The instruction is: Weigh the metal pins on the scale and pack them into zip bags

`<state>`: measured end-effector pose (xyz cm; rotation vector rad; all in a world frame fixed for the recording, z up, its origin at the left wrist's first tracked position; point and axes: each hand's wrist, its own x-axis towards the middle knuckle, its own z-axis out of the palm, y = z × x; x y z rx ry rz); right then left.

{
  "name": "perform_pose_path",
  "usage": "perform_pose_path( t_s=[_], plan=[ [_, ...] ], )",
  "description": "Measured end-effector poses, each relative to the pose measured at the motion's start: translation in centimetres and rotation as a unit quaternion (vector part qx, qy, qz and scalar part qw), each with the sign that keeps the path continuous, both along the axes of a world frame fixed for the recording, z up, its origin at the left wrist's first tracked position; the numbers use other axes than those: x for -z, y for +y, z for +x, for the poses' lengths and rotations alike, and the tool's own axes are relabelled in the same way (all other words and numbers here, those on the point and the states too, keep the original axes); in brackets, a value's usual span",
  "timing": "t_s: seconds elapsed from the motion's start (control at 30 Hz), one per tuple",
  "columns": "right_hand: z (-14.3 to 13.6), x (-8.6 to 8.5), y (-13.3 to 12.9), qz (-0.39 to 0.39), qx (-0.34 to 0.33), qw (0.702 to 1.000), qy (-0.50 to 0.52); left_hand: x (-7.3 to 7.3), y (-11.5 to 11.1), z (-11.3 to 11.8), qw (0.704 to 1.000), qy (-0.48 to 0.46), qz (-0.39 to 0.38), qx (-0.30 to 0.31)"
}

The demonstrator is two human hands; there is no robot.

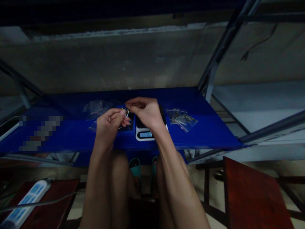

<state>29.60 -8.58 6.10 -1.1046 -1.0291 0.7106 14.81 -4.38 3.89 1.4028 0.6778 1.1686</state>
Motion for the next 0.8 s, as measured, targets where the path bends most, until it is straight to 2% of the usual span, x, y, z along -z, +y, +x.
perform_pose_path(
  t_s=[0.1, 0.23, 0.33, 0.4, 0.53, 0.8],
  plan=[
    [0.5, -0.2, -0.4, 0.018, 0.041, 0.998, -0.036, -0.2, -0.3, 0.4, 0.999, 0.01, 0.031, -0.033],
    [2.0, -0.6, -1.5, 0.024, 0.163, 0.98, -0.113, -0.3, -0.7, 0.8, 0.992, 0.034, 0.065, -0.101],
    [3.5, -0.6, -2.3, 0.021, 0.289, 0.936, -0.197, -0.3, -0.8, 0.9, 0.988, 0.048, 0.07, -0.126],
    [4.1, -0.5, -2.7, -0.003, 0.34, 0.904, -0.258, -0.2, -0.8, 0.8, 0.988, 0.055, 0.068, -0.127],
    [4.1, -0.2, -2.8, -0.052, 0.327, 0.876, -0.349, 0.1, -0.6, 0.5, 0.986, 0.074, 0.081, -0.128],
    [3.4, 0.2, -2.3, -0.068, 0.275, 0.874, -0.394, 0.5, -0.3, -0.1, 0.973, 0.125, 0.138, -0.135]
  ],
)
